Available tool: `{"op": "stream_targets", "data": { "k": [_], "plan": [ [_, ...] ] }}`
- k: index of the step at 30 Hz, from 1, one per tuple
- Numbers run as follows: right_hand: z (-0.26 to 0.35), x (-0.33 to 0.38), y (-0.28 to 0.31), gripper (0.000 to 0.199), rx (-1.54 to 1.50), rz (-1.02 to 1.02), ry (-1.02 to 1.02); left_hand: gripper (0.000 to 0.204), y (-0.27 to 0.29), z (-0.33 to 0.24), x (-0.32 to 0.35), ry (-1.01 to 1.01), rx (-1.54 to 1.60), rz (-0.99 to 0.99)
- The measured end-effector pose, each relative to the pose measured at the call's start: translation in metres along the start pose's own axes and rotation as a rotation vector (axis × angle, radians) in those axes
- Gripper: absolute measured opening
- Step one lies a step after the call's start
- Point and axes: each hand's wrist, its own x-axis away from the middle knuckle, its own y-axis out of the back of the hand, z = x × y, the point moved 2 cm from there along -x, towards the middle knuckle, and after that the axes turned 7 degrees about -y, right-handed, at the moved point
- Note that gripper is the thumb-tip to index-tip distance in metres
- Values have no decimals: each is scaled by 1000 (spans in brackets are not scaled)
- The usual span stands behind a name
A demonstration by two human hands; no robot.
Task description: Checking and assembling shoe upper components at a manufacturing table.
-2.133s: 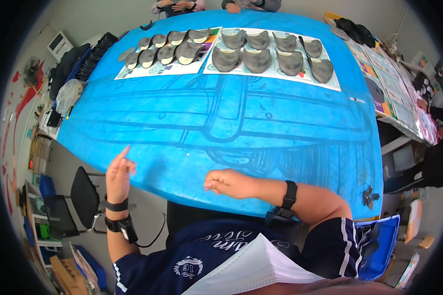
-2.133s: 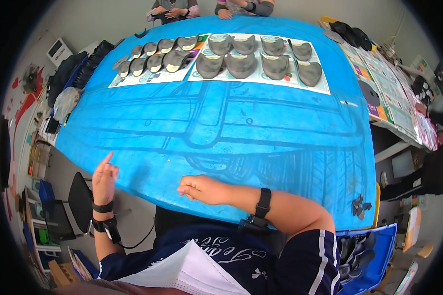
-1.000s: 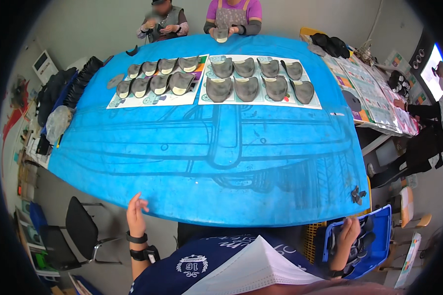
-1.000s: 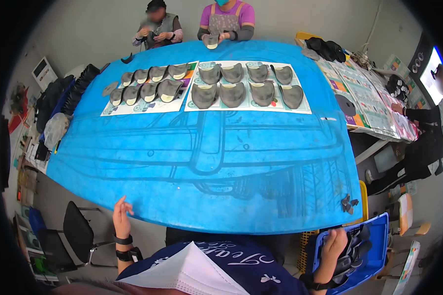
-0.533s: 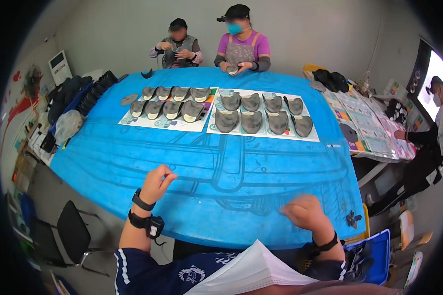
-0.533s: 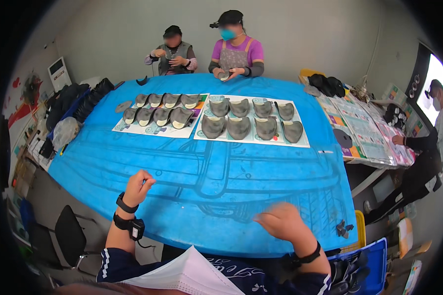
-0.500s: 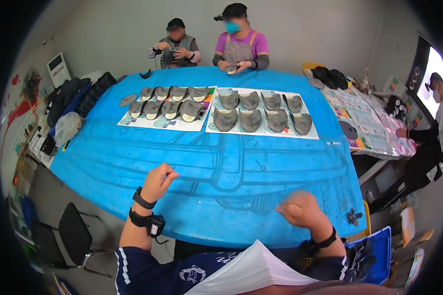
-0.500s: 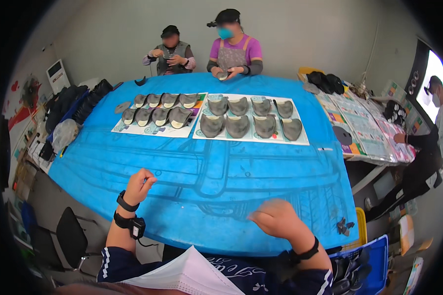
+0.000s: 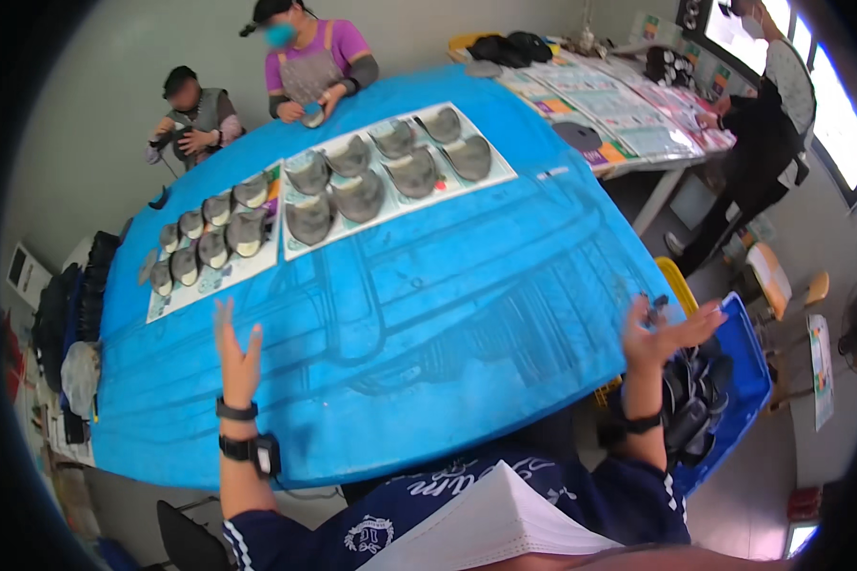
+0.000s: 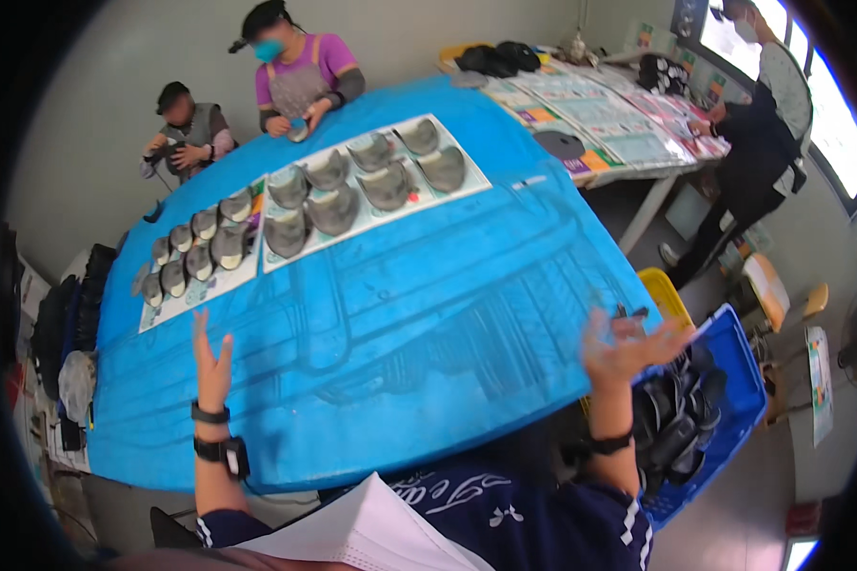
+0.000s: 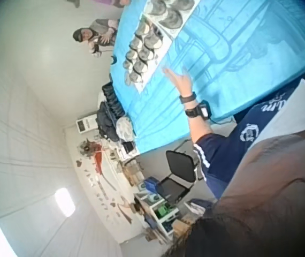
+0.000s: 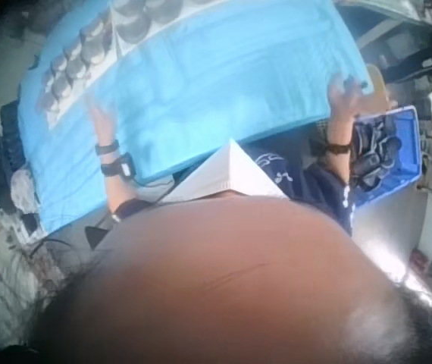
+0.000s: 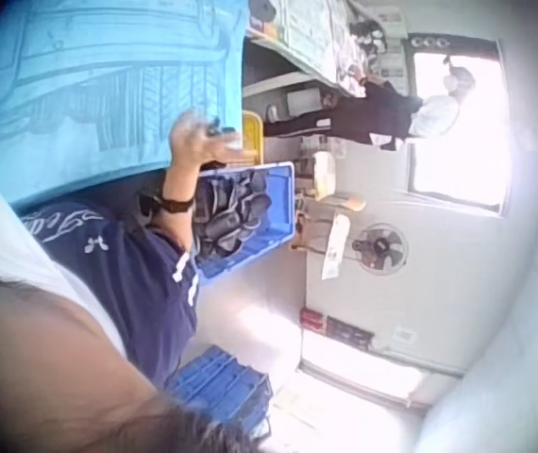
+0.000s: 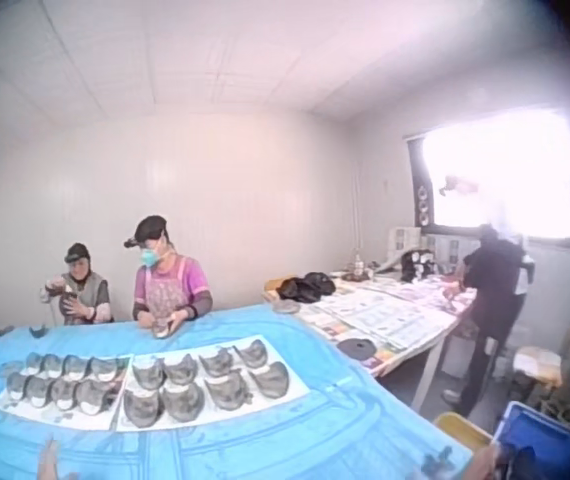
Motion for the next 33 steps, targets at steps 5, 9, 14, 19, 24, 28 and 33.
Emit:
{"op": "stream_targets", "data": {
  "k": [5, 9, 14, 19, 24, 28, 33],
  "plan": [
    [9, -51, -32, 65, -1705, -253, -1322, 68, -9, 11, -73, 226, 674, -505],
    [-29, -67, -66, 58, -2109, -383, -1257, 71, -30, 14, -124, 468, 1575, -701],
    [123, -13, -130, 42, -1682, 988, -963, 111, -109, 51, -148, 425, 578, -115],
    [148, 93, -159, 38, -1380, 1894, -1180, 131, -167, 32, -146, 420, -92, 76],
    [127, 118, -162, 32, -1396, 1879, -1201, 129, -176, 17, -146, 397, -133, 72],
    [131, 109, -165, 29, -1338, 1945, -1219, 127, -180, 17, -153, 419, -145, 64],
    [139, 104, -162, 26, -1289, 1949, -1206, 124, -187, 21, -158, 407, -292, 18]
  ]
}}
